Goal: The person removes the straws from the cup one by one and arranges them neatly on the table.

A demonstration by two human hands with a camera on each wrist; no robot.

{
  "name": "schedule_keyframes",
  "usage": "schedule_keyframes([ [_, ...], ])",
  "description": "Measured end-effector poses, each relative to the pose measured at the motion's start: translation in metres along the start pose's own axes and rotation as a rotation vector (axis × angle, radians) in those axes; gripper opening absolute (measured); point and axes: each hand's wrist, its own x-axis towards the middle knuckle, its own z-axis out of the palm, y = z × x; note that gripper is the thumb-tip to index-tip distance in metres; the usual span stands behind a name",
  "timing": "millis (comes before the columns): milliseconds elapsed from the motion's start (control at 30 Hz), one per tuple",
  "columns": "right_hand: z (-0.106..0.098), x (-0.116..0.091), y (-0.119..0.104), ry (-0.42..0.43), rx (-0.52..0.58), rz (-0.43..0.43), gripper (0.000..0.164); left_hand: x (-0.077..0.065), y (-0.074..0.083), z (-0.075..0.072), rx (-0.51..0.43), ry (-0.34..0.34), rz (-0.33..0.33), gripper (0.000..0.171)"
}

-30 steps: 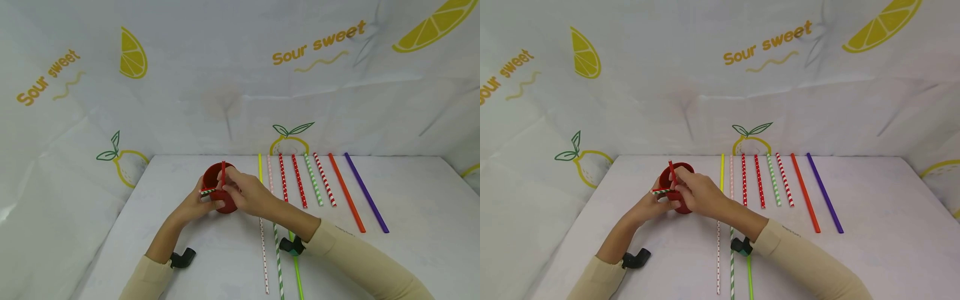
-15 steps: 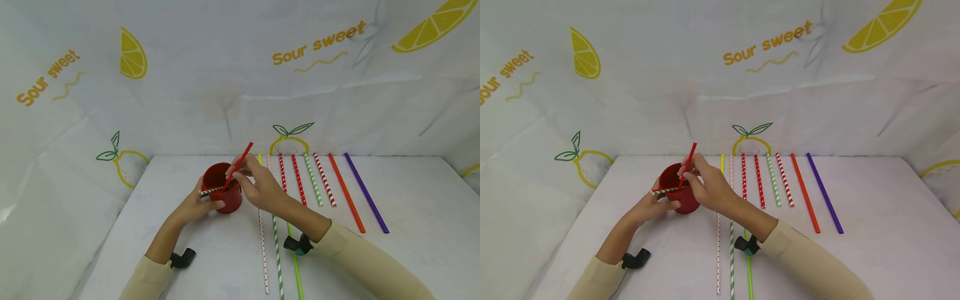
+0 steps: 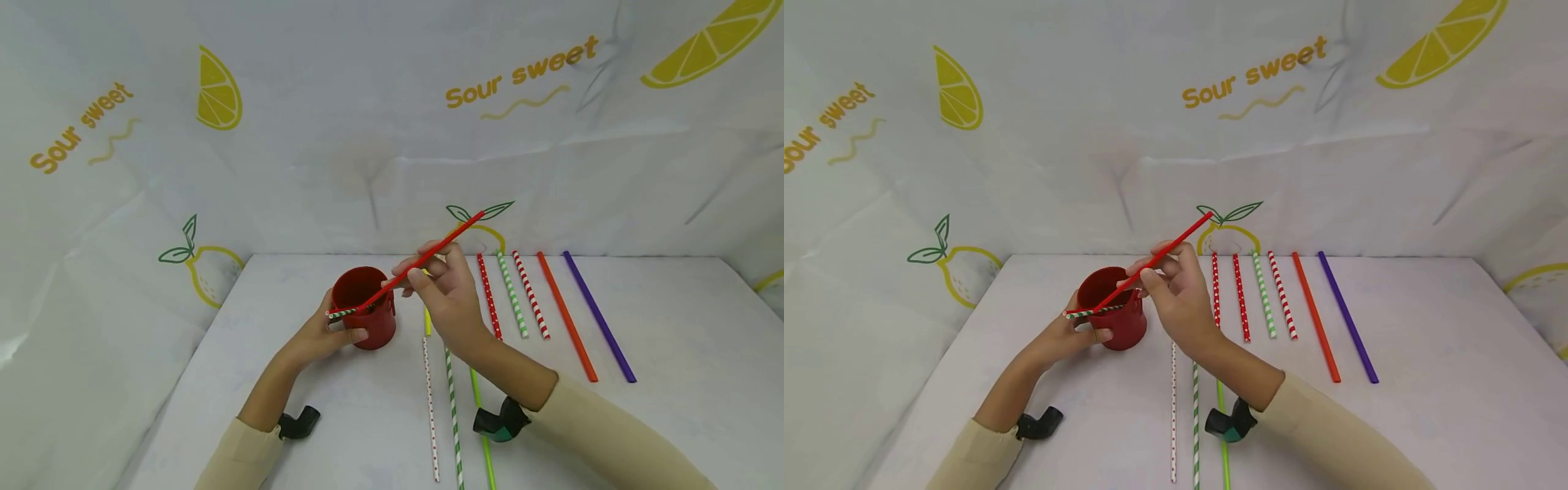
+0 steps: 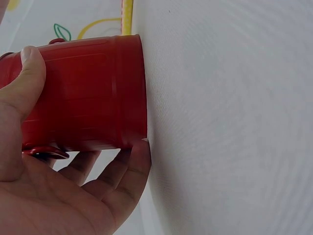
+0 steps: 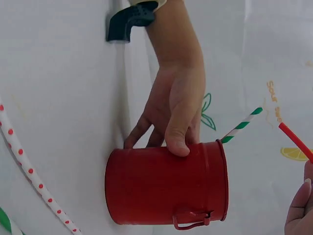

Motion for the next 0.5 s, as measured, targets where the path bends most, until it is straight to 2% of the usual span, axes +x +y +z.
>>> schedule_keyframes([
  [267,-0.001,-0.013,-0.013,0.077,0.161,0.327,0.023,0.000,-0.002,0.000,0.027,0.001,0.022,0.088],
  [367,-0.003,-0.020,-0.017,0.072,0.156,0.404,0.025,-0.001,-0.003,-0.001,0.015,-0.006,0.033,0.085],
  [500,-0.008,-0.032,-0.020,0.029,0.088,0.478,0.028,-0.001,-0.003,-0.001,-0.003,-0.009,0.032,0.085],
])
